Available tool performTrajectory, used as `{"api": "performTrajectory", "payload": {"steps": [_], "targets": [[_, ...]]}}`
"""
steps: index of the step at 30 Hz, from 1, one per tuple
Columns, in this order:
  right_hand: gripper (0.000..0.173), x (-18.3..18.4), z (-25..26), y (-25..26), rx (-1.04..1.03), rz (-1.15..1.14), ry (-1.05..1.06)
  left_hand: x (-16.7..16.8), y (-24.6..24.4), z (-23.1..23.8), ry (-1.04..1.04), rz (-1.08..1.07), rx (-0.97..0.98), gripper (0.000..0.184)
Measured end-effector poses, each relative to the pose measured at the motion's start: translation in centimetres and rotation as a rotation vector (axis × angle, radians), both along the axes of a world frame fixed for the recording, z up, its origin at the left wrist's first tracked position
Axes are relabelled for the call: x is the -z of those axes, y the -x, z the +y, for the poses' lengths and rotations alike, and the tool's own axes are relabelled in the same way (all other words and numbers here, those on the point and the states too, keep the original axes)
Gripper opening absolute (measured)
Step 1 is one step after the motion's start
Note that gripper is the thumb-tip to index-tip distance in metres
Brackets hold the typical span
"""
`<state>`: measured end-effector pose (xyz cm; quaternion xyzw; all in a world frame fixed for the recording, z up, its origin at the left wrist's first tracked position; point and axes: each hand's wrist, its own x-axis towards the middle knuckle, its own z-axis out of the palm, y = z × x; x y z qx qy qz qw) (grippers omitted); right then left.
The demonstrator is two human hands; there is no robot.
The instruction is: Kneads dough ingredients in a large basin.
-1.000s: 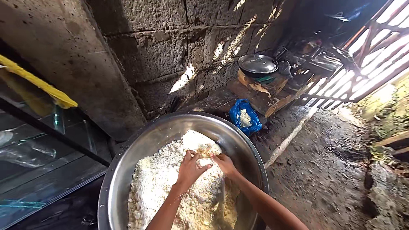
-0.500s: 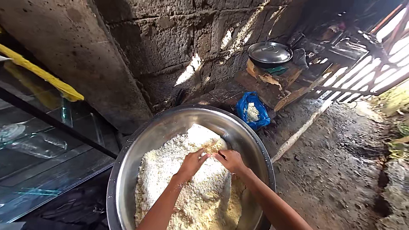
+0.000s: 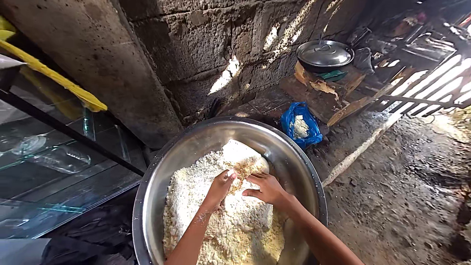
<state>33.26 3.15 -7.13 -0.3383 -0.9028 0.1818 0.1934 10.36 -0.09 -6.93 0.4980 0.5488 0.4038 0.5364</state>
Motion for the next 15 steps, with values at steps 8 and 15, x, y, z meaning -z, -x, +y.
{"api": "performTrajectory", "payload": {"steps": [8,15], "targets": [[0.056,-0.7,-0.5,0.1,-0.008,-0.008,-0.116,1.3,0.4,-0.3,-0.1,0.188,0.082,0.049],[0.04,-1.0,-1.0,0.0,0.125,0.135,0.207,0.5,-0.5,0.3,-0.136,0.362,-0.091,0.043]]}}
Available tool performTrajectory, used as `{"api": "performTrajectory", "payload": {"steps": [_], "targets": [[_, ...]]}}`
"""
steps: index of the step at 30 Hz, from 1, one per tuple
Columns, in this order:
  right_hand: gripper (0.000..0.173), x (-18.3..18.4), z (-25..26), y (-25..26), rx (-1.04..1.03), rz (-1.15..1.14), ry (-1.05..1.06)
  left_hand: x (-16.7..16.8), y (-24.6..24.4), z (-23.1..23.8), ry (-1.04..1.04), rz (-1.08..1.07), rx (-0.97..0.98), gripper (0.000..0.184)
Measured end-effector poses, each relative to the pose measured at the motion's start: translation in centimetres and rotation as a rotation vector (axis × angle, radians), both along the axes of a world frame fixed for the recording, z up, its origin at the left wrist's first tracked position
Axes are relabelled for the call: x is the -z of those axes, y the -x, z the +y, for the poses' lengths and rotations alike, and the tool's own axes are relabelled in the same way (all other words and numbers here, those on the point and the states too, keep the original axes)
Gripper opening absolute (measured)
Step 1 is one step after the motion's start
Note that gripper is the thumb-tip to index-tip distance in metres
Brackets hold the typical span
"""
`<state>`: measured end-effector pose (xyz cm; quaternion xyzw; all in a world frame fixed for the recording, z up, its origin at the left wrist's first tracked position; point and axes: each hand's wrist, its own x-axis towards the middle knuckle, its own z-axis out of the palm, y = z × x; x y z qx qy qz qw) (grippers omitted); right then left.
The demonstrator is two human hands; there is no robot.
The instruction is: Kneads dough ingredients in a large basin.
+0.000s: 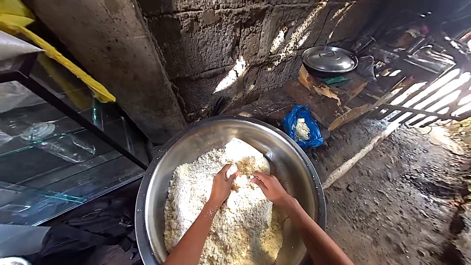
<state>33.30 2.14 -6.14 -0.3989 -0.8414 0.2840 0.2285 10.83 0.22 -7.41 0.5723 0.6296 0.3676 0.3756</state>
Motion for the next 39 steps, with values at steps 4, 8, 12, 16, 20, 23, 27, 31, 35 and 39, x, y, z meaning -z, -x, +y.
{"api": "performTrajectory", "payload": {"steps": [4,8,12,16,20,23,27,31,35,39], "targets": [[0.027,0.2,0.3,-0.5,-0.07,0.334,0.163,0.0,-0.1,0.4,0.026,0.013,-0.076,0.047],[0.018,0.4,0.0,0.6,-0.045,0.224,0.073,0.8,-0.6,0.6,-0.002,-0.121,-0.216,0.036],[0.028,0.4,1.1,0.8,-0.103,-0.026,0.112,0.8,-0.6,0.5,0.004,-0.399,-0.231,0.034],[0.024,0.9,1.9,1.0,-0.085,-0.113,0.144,0.7,1.8,0.3,0.161,-0.264,0.235,0.072],[0.021,1.1,1.7,1.5,-0.019,-0.129,0.143,-0.4,1.3,0.1,0.159,0.127,0.399,0.056],[0.023,1.1,1.9,0.7,-0.027,-0.107,0.158,-0.4,1.3,0.0,0.1,0.091,0.219,0.039],[0.028,-0.1,2.3,-0.7,-0.023,-0.105,0.267,-0.4,2.8,0.0,0.099,-0.185,0.111,0.032],[0.031,-0.5,2.9,-0.7,-0.004,-0.102,0.276,-2.1,3.3,-0.3,0.144,-0.418,0.01,0.03],[0.022,-0.7,4.8,0.0,0.003,-0.164,0.314,-2.7,3.5,-0.4,0.16,-0.478,-0.034,0.026],[0.025,0.4,6.5,1.2,0.021,-0.23,0.232,-2.9,3.4,0.0,0.162,-0.481,-0.136,0.02]]}}
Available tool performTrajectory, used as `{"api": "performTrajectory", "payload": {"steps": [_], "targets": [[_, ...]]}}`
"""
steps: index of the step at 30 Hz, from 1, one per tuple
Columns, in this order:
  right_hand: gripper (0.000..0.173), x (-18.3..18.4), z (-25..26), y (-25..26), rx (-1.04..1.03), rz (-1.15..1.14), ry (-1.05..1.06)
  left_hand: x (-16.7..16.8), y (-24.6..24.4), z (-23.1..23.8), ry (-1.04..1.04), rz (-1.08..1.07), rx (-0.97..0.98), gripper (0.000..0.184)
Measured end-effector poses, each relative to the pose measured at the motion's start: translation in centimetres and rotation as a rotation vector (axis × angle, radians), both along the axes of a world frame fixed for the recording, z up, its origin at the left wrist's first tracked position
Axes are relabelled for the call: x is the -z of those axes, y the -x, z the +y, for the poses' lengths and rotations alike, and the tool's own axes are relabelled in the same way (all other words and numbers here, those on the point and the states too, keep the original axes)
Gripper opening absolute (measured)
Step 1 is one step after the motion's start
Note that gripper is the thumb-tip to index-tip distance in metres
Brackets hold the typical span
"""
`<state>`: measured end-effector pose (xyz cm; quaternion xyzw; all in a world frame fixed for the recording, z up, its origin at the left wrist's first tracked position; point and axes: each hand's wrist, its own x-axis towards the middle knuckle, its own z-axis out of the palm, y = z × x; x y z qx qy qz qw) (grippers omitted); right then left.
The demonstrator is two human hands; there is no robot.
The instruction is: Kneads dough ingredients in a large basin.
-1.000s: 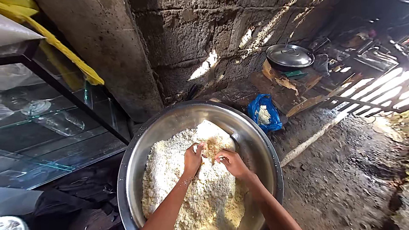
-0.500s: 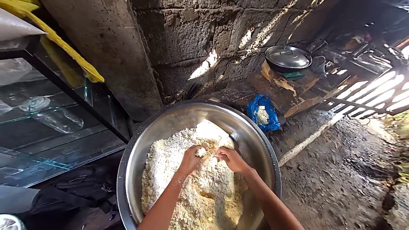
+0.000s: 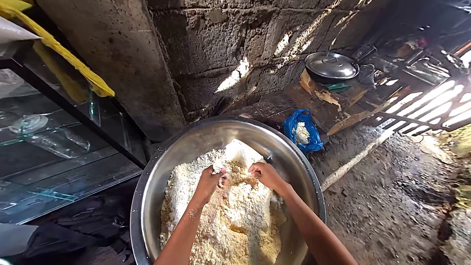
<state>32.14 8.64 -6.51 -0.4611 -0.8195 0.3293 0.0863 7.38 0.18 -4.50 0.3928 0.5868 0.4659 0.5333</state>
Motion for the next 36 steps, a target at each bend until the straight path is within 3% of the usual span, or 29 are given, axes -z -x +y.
{"api": "performTrajectory", "payload": {"steps": [8,12,14,17,20,25,28,29,31,33,36], "targets": [[0.022,1.5,0.9,3.1,-0.096,-0.192,-0.069,0.9,0.0,1.6,0.003,-0.072,-0.271,0.029],[0.024,0.9,0.4,2.1,0.088,0.092,0.008,0.7,-0.2,1.9,-0.005,-0.306,-0.334,0.016],[0.02,0.1,0.3,1.6,0.155,0.243,0.077,0.3,-0.1,2.0,0.026,-0.429,-0.3,0.025],[0.03,-0.8,0.1,0.7,0.2,0.366,0.084,0.8,0.4,1.8,-0.055,-0.52,-0.205,0.041],[0.019,-2.2,-0.5,-0.2,0.308,0.464,0.064,1.1,0.8,1.6,-0.129,-0.427,-0.142,0.037],[0.014,-3.8,-1.8,-3.2,0.429,0.49,0.188,0.8,0.0,1.4,-0.057,-0.296,-0.159,0.024],[0.012,-4.1,-1.2,-5.9,0.646,0.725,0.021,1.0,-0.6,1.4,-0.038,-0.329,-0.115,0.026],[0.016,-4.2,-0.6,-6.5,0.728,0.919,-0.058,1.0,-0.7,1.4,-0.016,-0.34,-0.107,0.032],[0.044,-4.8,0.5,-7.1,0.788,1.123,-0.07,1.0,-1.0,1.3,0.046,-0.288,-0.091,0.046],[0.052,-4.8,0.3,-6.0,0.744,0.99,0.032,1.0,-1.0,1.3,0.056,-0.17,-0.08,0.057],[0.044,-2.9,-1.7,-2.6,0.518,0.406,0.254,1.4,-1.1,1.3,-0.008,-0.066,-0.113,0.053]]}}
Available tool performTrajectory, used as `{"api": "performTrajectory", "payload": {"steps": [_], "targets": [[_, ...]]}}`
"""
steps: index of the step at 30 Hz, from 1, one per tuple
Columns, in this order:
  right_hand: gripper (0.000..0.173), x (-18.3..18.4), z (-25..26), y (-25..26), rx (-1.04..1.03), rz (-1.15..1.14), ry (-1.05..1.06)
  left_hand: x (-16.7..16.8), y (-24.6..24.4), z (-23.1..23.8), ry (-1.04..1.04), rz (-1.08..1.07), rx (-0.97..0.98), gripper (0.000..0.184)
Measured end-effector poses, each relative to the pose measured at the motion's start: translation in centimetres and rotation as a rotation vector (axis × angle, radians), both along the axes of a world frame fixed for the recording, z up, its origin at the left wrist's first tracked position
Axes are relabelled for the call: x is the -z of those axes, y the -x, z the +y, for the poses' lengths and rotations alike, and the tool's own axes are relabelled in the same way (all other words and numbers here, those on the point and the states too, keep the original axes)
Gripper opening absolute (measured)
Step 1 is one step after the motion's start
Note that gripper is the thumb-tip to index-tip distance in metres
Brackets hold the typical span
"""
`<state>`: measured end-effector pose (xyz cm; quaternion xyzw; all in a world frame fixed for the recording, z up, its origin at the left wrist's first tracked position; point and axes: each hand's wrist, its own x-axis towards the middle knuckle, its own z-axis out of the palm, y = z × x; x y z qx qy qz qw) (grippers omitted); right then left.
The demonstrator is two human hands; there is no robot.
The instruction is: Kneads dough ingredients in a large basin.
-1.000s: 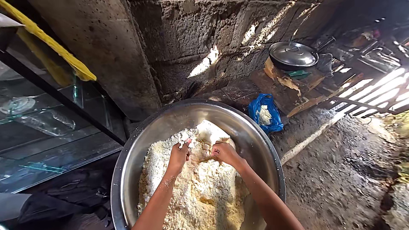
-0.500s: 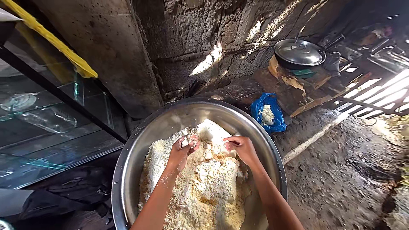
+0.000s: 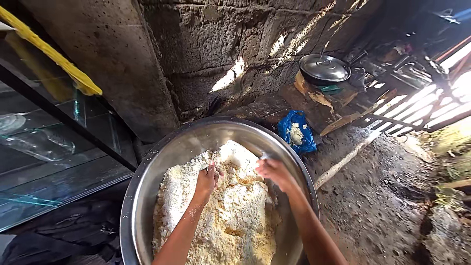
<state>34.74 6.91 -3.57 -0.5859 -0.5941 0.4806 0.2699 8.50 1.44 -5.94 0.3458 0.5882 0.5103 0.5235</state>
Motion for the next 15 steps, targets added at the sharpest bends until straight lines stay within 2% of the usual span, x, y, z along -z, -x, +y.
{"api": "performTrajectory", "payload": {"steps": [1,3,4,5,7,8,11,15], "targets": [[0.054,0.6,-0.8,1.6,-0.095,-0.179,0.064,0.2,0.0,0.0,-0.009,0.013,-0.009,0.044],[0.08,1.8,-3.1,5.3,-0.192,-0.439,0.043,0.4,-0.2,0.0,0.002,0.007,-0.035,0.03],[0.082,2.5,-4.7,7.2,-0.216,-0.504,-0.023,0.5,-0.5,0.0,0.0,0.005,-0.058,0.033],[0.072,3.3,-6.6,9.0,-0.2,-0.509,-0.133,0.8,-0.8,0.0,-0.006,0.009,-0.079,0.039],[0.038,4.5,-9.7,11.5,-0.138,-0.328,-0.321,0.9,-1.7,-0.2,-0.034,0.007,-0.086,0.042],[0.033,4.9,-10.5,12.1,-0.1,-0.221,-0.377,0.7,-2.1,-0.4,-0.049,-0.016,-0.066,0.046],[0.031,5.3,-9.0,11.4,0.029,0.014,-0.452,0.5,-3.5,-1.1,-0.063,-0.172,-0.055,0.033],[0.032,4.4,-4.0,9.3,0.237,0.368,-0.242,1.2,-5.2,-2.0,0.009,-0.456,-0.098,0.035]]}}
